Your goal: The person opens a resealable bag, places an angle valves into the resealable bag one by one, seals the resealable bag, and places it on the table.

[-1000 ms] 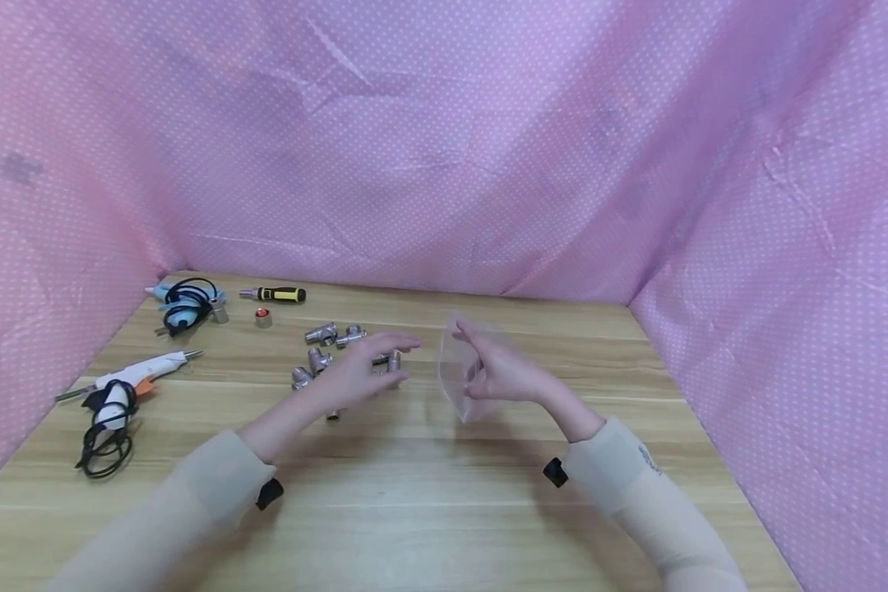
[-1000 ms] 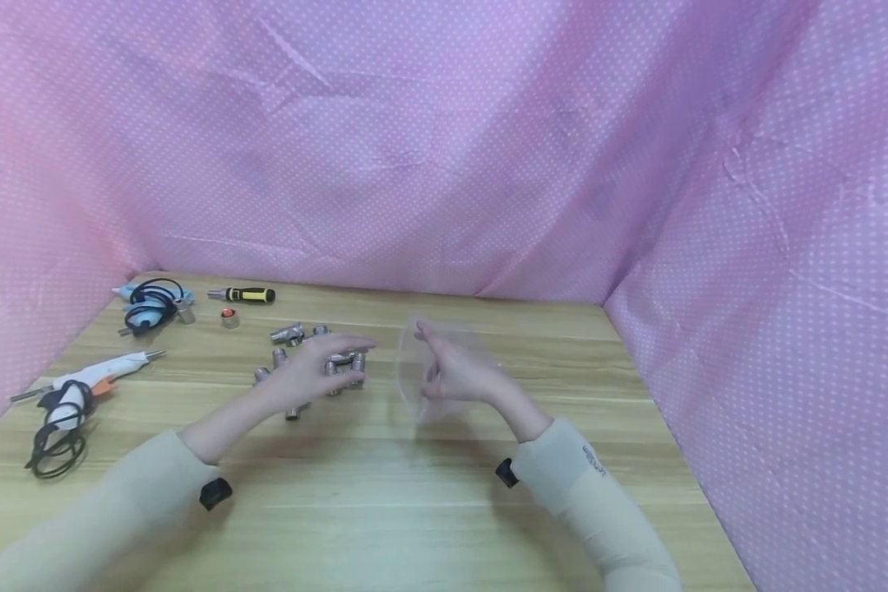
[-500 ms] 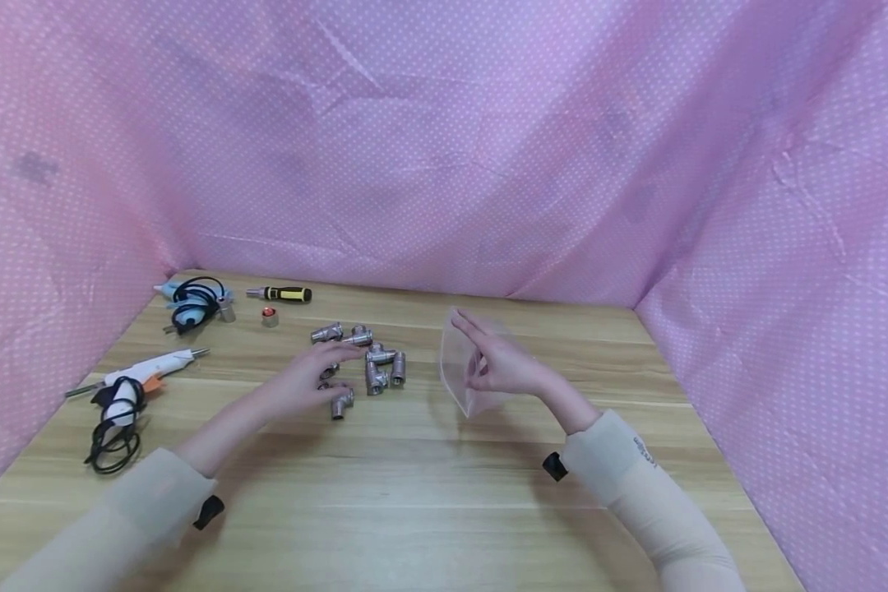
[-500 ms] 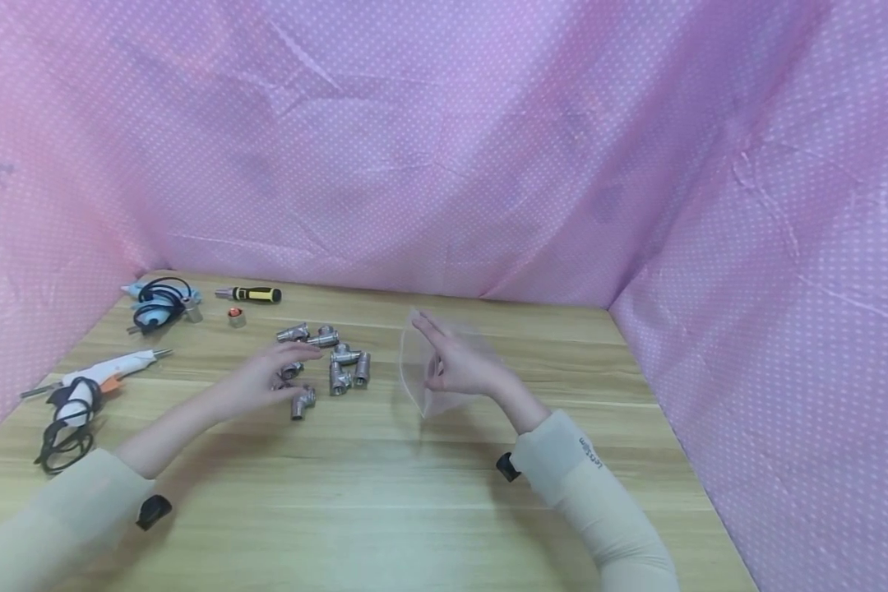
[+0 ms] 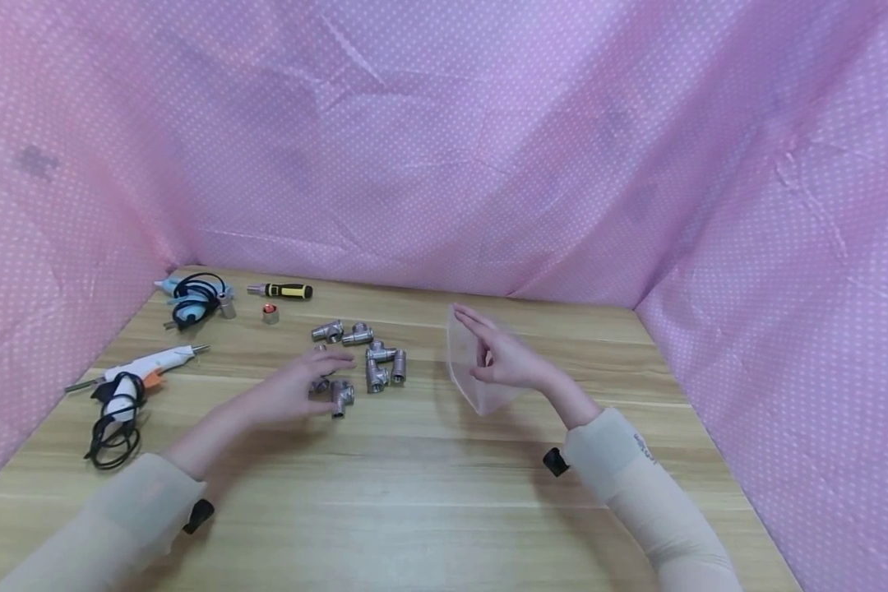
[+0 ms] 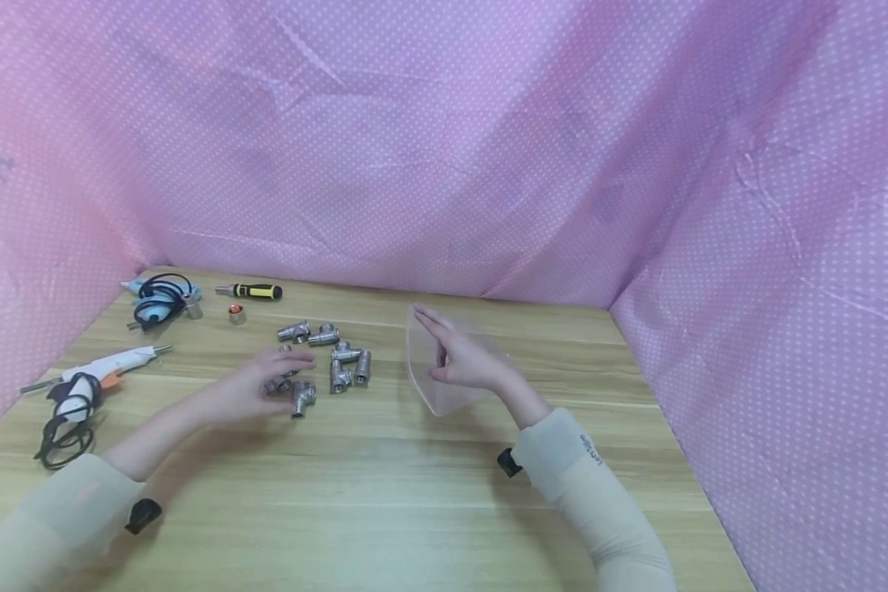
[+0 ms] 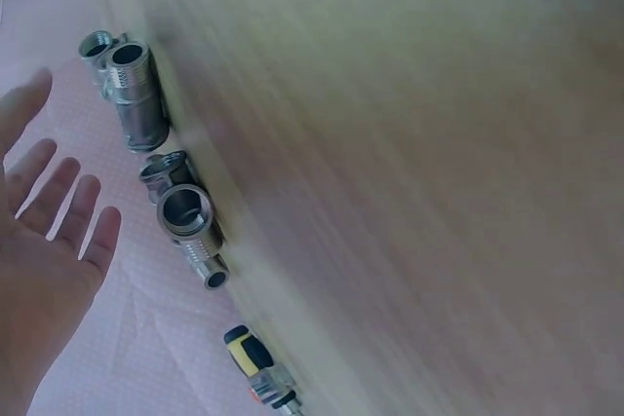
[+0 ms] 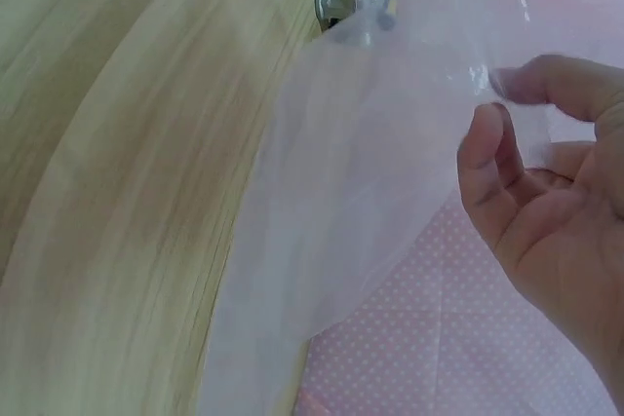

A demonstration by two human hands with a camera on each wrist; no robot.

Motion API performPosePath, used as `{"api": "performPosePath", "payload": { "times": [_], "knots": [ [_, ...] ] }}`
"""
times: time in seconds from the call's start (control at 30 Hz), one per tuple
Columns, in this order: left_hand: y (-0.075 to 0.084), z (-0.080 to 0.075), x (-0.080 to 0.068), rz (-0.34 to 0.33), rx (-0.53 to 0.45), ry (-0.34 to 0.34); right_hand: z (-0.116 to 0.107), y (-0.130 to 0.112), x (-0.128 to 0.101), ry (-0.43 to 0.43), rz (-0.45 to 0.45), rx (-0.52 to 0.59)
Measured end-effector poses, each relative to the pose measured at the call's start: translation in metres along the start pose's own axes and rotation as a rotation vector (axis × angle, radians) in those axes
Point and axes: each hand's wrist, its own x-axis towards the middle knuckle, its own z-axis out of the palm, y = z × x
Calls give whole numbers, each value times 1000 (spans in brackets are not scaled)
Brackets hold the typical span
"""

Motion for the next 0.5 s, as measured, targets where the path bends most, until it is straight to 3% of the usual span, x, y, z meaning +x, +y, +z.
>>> {"api": "performPosePath", "payload": {
  "times": [0.2,0.5],
  "knots": [
    [-8,8,-2,38,98,-46,-1,5,2,-67,87,207],
    [-13,11,-2,23,108,-45,2,11,-1,-60,123,473]
  ]
}}
